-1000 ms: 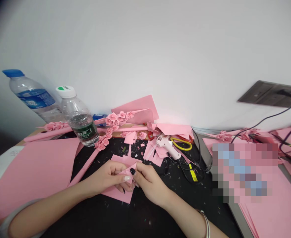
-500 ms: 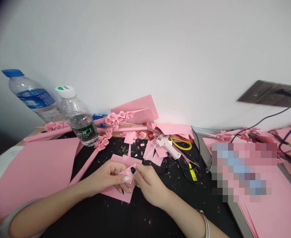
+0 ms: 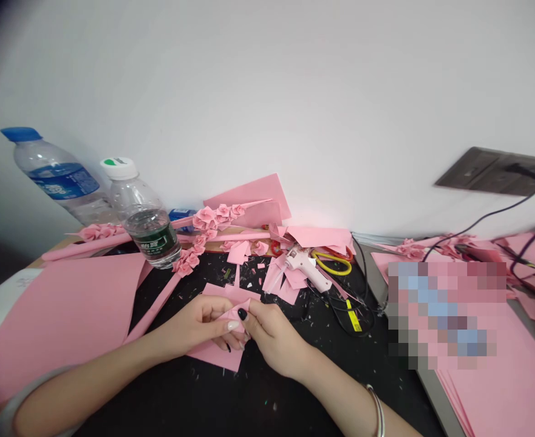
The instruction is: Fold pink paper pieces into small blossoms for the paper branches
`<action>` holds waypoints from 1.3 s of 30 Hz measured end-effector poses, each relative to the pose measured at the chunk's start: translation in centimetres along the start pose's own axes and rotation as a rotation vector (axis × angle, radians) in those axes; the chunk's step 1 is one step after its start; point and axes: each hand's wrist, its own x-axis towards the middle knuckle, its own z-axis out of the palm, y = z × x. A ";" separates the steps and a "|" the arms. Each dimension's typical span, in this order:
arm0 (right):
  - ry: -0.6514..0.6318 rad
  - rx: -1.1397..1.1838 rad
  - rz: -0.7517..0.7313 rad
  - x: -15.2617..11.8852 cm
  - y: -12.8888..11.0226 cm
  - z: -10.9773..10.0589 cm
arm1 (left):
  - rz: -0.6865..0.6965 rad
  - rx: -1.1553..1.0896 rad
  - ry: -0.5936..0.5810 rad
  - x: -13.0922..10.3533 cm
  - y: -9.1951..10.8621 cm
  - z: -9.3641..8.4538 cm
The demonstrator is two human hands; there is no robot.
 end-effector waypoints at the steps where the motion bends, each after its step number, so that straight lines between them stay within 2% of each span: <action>1: -0.011 -0.007 0.003 0.0 0.0 -0.1 | 0.009 -0.001 -0.005 0.0 0.0 0.0; 10: -0.032 -0.093 0.009 -0.2 0.5 -0.1 | 0.070 -0.005 0.015 0.2 -0.7 -0.1; 21: 0.004 -0.150 0.021 -0.5 0.4 0.2 | 0.046 0.002 -0.069 -0.3 0.1 0.1; 24: 0.030 -0.174 0.004 -0.5 0.3 -0.1 | 0.033 -0.013 -0.031 -0.1 0.1 0.2; 26: 0.101 -0.229 -0.012 -0.4 0.5 -0.4 | -0.004 -0.060 0.006 0.0 -0.1 0.1; 30: 0.227 -0.424 -0.106 -0.4 0.9 -1.0 | -0.073 -0.272 0.071 0.3 -0.6 -0.2; 35: 0.100 -0.606 -0.250 -0.5 0.9 -1.3 | -0.042 -0.342 0.099 0.5 -0.2 -0.5; 39: 0.131 -0.550 -0.178 -0.4 0.8 -1.2 | 0.004 -0.222 0.115 0.5 -0.2 -0.5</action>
